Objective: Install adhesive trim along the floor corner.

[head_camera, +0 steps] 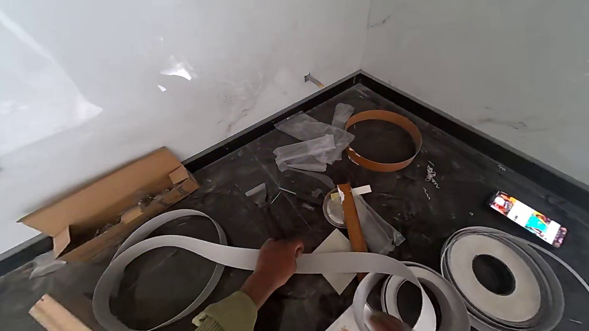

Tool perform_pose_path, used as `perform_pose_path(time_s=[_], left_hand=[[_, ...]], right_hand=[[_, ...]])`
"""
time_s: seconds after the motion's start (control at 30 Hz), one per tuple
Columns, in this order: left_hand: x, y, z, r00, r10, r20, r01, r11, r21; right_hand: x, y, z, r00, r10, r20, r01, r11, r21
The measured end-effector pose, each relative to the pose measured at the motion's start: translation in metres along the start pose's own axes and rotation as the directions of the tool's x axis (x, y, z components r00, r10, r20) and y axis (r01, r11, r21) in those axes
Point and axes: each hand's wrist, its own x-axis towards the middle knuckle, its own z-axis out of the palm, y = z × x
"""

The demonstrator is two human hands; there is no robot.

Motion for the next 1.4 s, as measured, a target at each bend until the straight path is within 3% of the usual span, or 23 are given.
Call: perform_pose_path(time_s=[0.07, 0.17, 0.3, 0.43, 0.5, 0.57, 0.63, 0.7, 0.77, 0.83, 0.9, 0.97, 1.03, 1.23, 1.4], left_hand=[[-0.002, -0.008, 0.002, 1.0, -0.016, -0.02, 0.015, 0.999, -0.044], [-0.003, -0.025, 0.0, 0.998, -0.037, -0.041, 0.03, 0.988, -0.154], [0.003, -0.049, -0.003, 0.993, -0.062, -0.102, 0.029, 0.954, -0.3], [0.033, -0.067, -0.03, 0.998, -0.055, 0.039, 0.056, 0.998, -0.026], [0.052, -0.073, -0.039, 1.0, 0.005, 0.024, -0.007, 0.993, 0.115], [0.063, -0.076, -0.048, 0.988, 0.148, -0.044, -0.129, 0.947, 0.293], [0.069, -0.082, -0.062, 0.924, 0.357, -0.134, -0.29, 0.886, 0.362], [0.064, -0.077, -0.087, 0.857, 0.448, -0.253, -0.405, 0.891, 0.205], [0.048, -0.06, -0.111, 0.823, 0.415, -0.388, -0.493, 0.862, -0.123], [0.032, -0.04, -0.116, 0.727, 0.435, -0.531, -0.667, 0.631, -0.397], [0.02, -0.01, -0.107, 0.574, 0.498, -0.65, -0.818, 0.314, -0.482], [0.007, 0.023, -0.09, 0.535, 0.51, -0.674, -0.828, 0.158, -0.538], [0.002, 0.043, -0.075, 0.562, 0.592, -0.578, -0.763, 0.101, -0.638], [0.008, 0.06, -0.043, 0.582, 0.713, -0.391, -0.646, 0.113, -0.755], [0.01, 0.072, -0.037, 0.484, 0.781, -0.395, -0.667, 0.037, -0.744]], right_hand=[[0.033, -0.003, 0.049, 0.995, 0.022, 0.1, -0.005, 0.987, -0.16], [0.077, 0.035, 0.082, 0.941, 0.236, 0.244, -0.083, 0.857, -0.509], [0.092, 0.051, 0.085, 0.907, 0.257, 0.332, -0.018, 0.814, -0.581], [0.109, 0.036, 0.073, 0.812, 0.356, 0.463, 0.004, 0.789, -0.614], [0.113, 0.035, 0.07, 0.787, 0.368, 0.495, 0.021, 0.786, -0.617], [0.115, 0.034, 0.069, 0.764, 0.389, 0.514, 0.024, 0.779, -0.626], [0.117, 0.035, 0.068, 0.753, 0.395, 0.527, 0.021, 0.785, -0.619], [0.117, 0.039, 0.066, 0.754, 0.382, 0.534, 0.011, 0.806, -0.592], [0.116, 0.043, 0.064, 0.752, 0.373, 0.544, 0.002, 0.823, -0.567], [0.117, 0.047, 0.063, 0.751, 0.362, 0.552, 0.005, 0.833, -0.553], [0.118, 0.049, 0.062, 0.752, 0.354, 0.557, 0.011, 0.837, -0.547], [0.121, 0.05, 0.061, 0.746, 0.355, 0.564, 0.017, 0.836, -0.548], [0.123, 0.054, 0.06, 0.739, 0.349, 0.577, 0.033, 0.836, -0.548], [0.122, 0.057, 0.058, 0.741, 0.341, 0.578, 0.036, 0.84, -0.541], [0.118, 0.061, 0.061, 0.762, 0.366, 0.533, 0.0, 0.824, -0.567]])
